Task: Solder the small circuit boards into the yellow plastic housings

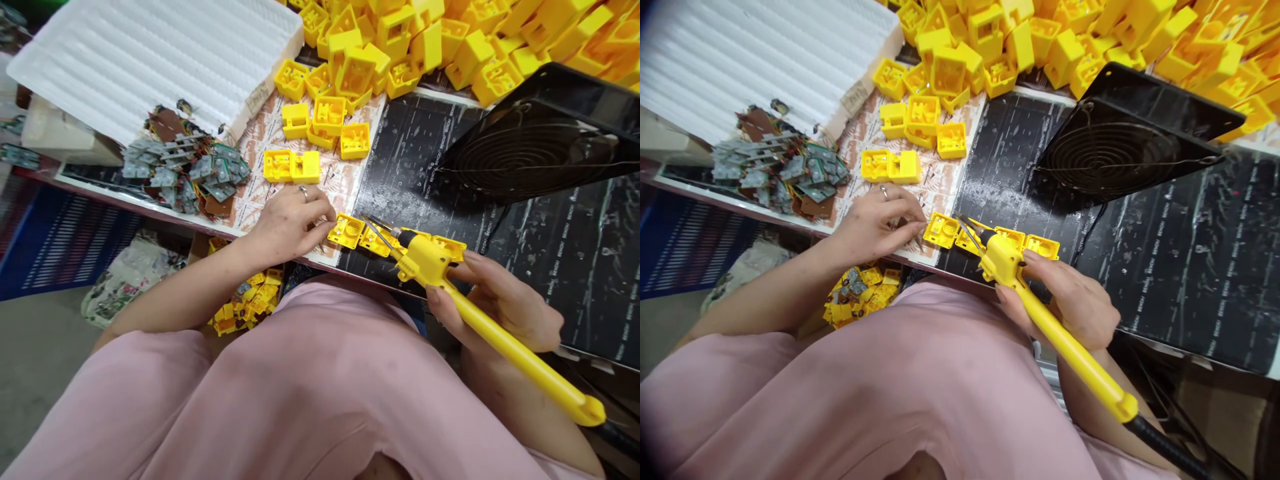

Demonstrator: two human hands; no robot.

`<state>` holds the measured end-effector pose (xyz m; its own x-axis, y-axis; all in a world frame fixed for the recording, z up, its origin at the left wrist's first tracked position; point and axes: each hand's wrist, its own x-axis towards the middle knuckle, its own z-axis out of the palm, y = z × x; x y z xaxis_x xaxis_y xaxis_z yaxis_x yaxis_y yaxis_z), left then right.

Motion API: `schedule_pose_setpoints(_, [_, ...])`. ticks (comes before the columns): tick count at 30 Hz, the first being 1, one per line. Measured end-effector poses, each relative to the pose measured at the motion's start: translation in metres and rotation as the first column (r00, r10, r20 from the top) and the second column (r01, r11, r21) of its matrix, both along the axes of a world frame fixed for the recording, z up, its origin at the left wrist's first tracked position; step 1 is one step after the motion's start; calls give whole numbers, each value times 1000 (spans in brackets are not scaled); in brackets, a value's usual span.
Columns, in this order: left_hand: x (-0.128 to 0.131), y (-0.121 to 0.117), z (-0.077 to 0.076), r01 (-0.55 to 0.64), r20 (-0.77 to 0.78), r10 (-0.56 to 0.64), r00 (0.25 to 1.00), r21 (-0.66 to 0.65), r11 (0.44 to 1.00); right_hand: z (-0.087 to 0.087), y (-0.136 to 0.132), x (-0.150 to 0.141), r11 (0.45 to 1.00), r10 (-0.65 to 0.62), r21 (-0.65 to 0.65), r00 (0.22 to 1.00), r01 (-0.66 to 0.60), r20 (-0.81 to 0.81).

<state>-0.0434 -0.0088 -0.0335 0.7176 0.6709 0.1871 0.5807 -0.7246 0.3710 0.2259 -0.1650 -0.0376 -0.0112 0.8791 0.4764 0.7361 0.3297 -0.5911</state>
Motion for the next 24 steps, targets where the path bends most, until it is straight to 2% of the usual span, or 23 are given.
schedule_pose_setpoints(3, [-5, 1, 1, -16, 67, 24, 997, -112, 994, 7, -2, -3, 995, -76, 64, 997, 74, 23])
schedule_pose_setpoints(4, [-6, 1, 2, -9, 56, 16, 998, -132, 991, 11, 0, -4, 997, -55, 59, 997, 52, 52])
schedule_pose_setpoints(7, [-3, 2, 5, 36, -17, -39, 999, -146, 989, 23, 8, -6, 991, 124, 36, 983, -130, 137])
schedule_pose_setpoints(11, [7, 5, 12, 51, -173, -75, 982, -137, 989, 32, 23, -10, 948, 289, 110, 952, -300, 104])
schedule_pose_setpoints(14, [15, 8, 18, 54, -272, -89, 958, -134, 989, 34, 30, -13, 929, 341, 104, 930, -356, 133])
schedule_pose_setpoints(17, [20, 9, 22, 60, -342, -103, 934, -134, 989, 31, 32, -15, 928, 341, 107, 928, -358, 148])
schedule_pose_setpoints(21, [25, 11, 25, 59, -411, -109, 905, -132, 989, 28, 29, -14, 921, 365, 95, 921, -379, 132])
schedule_pose_setpoints(24, [26, 12, 26, 75, -431, -129, 893, -139, 987, 32, 26, -12, 908, 407, 63, 907, -415, 108])
